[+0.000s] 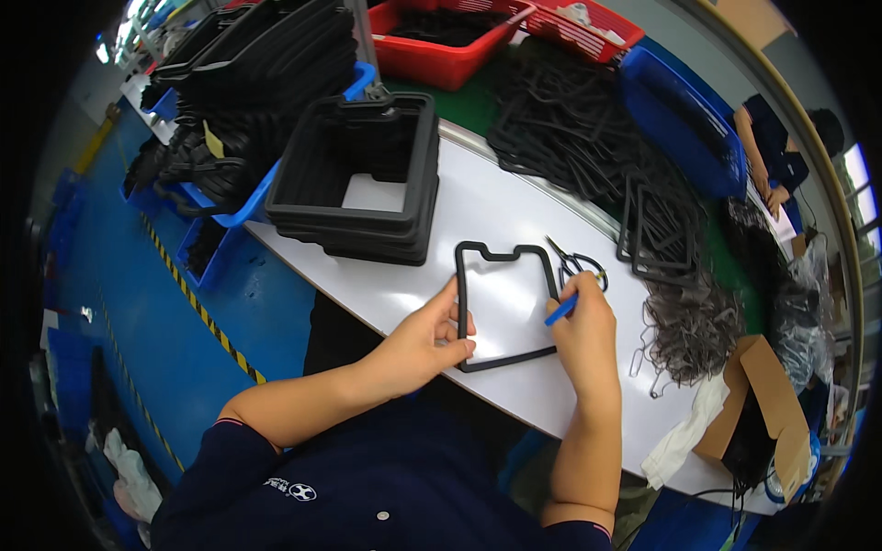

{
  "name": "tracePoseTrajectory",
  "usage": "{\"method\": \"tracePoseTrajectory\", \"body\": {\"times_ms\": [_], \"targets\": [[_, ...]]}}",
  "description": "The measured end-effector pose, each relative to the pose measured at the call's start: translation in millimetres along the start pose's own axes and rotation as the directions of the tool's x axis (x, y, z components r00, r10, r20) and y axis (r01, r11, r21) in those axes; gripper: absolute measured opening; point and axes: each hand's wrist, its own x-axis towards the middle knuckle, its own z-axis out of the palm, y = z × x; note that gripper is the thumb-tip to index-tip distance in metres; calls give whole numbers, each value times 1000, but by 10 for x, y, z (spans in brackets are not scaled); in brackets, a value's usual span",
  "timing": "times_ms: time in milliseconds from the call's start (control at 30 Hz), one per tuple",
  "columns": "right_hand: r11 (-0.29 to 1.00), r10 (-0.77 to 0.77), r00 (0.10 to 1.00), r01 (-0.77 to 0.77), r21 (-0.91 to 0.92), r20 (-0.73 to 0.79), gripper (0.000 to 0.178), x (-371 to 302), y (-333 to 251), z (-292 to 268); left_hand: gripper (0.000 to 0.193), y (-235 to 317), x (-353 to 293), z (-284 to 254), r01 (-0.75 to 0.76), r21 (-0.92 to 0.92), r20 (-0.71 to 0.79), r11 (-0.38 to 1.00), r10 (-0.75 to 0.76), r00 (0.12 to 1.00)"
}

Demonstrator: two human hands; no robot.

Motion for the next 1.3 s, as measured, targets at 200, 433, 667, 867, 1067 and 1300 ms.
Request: {"method": "tracePoseTrajectory", "body": {"times_ms": [200, 433, 667, 867, 1067, 1300], "targets": [[685, -113, 993, 92, 723, -19, 32, 168, -823, -477, 75, 915, -425, -241, -419, 363, -112, 832, 485, 867], [489, -359, 933, 199, 849, -12, 33, 735, -1611, 20, 41, 1360, -316, -1041, -329, 656, -477, 679, 711, 517], [735, -245, 962, 265, 625, -120, 30, 868, -1187, 392, 47, 807, -171, -1475, -298, 583, -542, 756, 635, 550], [949, -128, 979, 168, 265, -160, 30, 583, -265, 262, 60, 651, -53, -1526, -476, 220, -526, 852, 514, 678], [934, -349, 926, 330, -138, -145, 49, 585, 411, 292, 62, 826, -25, -1482, -566, -64, -589, 822, 427, 687], [934, -306, 944, 273, -229, -121, 48, 692, 692, 252, 46, 420, -128, -892, -507, 828, -331, 239, 938, -98]]}}
